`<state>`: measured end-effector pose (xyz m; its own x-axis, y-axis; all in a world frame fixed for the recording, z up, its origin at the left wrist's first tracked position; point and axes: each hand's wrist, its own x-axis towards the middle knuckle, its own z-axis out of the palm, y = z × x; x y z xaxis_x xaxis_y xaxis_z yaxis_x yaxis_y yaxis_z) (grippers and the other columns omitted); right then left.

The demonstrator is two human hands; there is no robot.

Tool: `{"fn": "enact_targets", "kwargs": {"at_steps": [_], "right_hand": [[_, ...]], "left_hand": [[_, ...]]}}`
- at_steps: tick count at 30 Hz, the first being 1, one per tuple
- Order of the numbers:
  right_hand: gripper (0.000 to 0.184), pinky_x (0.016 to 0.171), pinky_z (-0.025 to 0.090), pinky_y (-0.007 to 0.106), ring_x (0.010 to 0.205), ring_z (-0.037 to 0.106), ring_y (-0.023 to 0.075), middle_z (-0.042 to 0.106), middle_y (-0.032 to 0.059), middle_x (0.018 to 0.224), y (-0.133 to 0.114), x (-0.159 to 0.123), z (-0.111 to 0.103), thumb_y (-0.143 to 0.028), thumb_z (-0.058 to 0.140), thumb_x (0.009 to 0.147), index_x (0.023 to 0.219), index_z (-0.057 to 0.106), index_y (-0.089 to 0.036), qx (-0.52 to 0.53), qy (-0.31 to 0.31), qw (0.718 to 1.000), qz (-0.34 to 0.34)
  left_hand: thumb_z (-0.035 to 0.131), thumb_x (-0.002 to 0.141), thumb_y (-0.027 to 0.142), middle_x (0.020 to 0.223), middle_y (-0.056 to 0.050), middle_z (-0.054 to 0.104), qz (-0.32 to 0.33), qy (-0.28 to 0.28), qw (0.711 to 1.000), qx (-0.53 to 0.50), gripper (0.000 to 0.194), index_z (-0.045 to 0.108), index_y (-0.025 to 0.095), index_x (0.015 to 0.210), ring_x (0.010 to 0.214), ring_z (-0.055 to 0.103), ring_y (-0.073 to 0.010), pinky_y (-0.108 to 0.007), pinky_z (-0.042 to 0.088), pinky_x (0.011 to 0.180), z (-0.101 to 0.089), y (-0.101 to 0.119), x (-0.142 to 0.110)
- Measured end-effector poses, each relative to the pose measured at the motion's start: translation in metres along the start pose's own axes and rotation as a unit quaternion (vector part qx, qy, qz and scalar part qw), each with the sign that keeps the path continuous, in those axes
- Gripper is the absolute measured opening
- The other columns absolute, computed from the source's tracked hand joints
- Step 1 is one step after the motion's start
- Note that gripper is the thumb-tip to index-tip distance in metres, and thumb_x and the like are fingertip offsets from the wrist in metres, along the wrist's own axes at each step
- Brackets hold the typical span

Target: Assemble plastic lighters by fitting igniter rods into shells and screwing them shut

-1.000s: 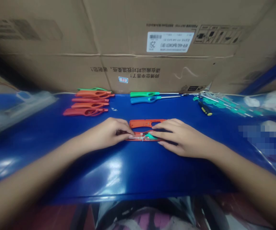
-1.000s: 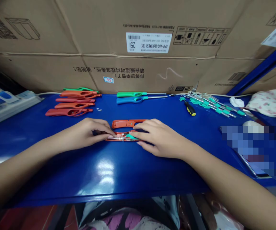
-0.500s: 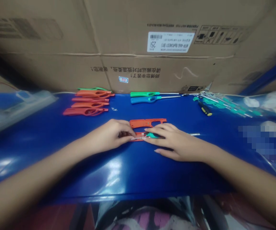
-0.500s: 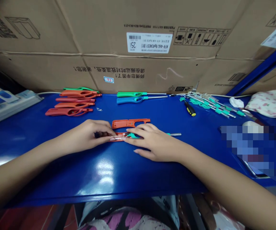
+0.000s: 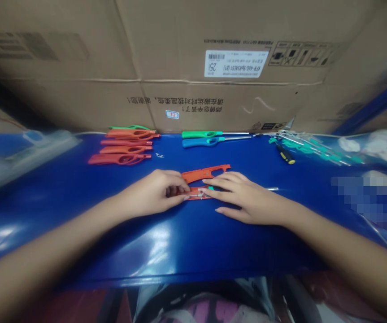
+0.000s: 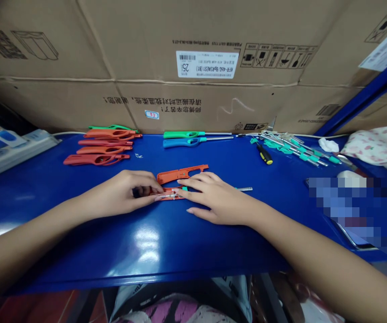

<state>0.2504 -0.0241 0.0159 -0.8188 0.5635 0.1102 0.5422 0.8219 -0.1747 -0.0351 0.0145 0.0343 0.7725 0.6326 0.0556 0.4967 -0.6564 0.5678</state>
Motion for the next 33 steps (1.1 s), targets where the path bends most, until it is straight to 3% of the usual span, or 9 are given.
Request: {"fn": "enact_targets", "kwargs": {"at_steps": [8,12,19,26,33], "right_hand": [[0.050,0.112,0.036,0.057,0.132,0.048,0.0303,0.049,0.0129,0.151,-0.005,0.002,-0.001,-0.038,0.048,0.101,0.149,0.045,-0.022,-0.070,-0.004,0.997,-0.014],[0.046,0.110,0.039,0.053,0.132,0.050,0.0287,0.052,0.0133,0.148,-0.002,0.001,-0.004,-0.038,0.049,0.101,0.143,0.052,-0.020,-0.044,0.026,0.999,-0.012],[0.032,0.105,0.043,0.048,0.117,0.059,0.0246,0.068,0.0114,0.124,0.005,-0.003,-0.010,-0.023,0.052,0.096,0.125,0.067,-0.022,0.005,0.087,0.996,0.023],[0.048,0.112,0.035,0.056,0.136,0.044,0.0300,0.043,0.0126,0.155,-0.001,-0.001,-0.005,-0.034,0.053,0.099,0.146,0.051,-0.028,-0.019,0.011,1.000,-0.008],[0.047,0.113,0.034,0.057,0.142,0.040,0.0306,0.041,0.0166,0.157,-0.002,-0.001,-0.003,-0.030,0.053,0.099,0.145,0.052,-0.025,-0.011,0.012,1.000,-0.005]], "left_hand": [[0.064,0.093,0.027,0.095,-0.006,0.071,0.004,0.001,1.000,-0.007,0.016,0.076,0.019,0.099,0.078,0.067,-0.0149,-0.025,0.052,0.068,0.001,-0.001,0.001],[0.064,0.092,0.027,0.094,-0.006,0.071,0.010,0.002,1.000,-0.002,0.016,0.076,0.019,0.100,0.078,0.067,-0.0149,-0.025,0.052,0.070,0.001,-0.001,0.000],[0.062,0.094,0.026,0.096,-0.006,0.071,0.024,0.004,1.000,0.009,0.017,0.075,0.018,0.102,0.079,0.067,-0.0150,-0.024,0.053,0.069,0.002,0.000,-0.002],[0.059,0.096,0.025,0.099,-0.007,0.070,0.026,-0.003,0.999,0.024,0.018,0.074,0.018,0.102,0.082,0.067,-0.0160,-0.027,0.053,0.075,0.003,0.003,-0.001],[0.060,0.095,0.023,0.096,-0.007,0.070,0.033,0.002,0.999,0.016,0.017,0.074,0.018,0.101,0.081,0.067,-0.0162,-0.026,0.054,0.073,0.002,0.004,-0.001]]}}
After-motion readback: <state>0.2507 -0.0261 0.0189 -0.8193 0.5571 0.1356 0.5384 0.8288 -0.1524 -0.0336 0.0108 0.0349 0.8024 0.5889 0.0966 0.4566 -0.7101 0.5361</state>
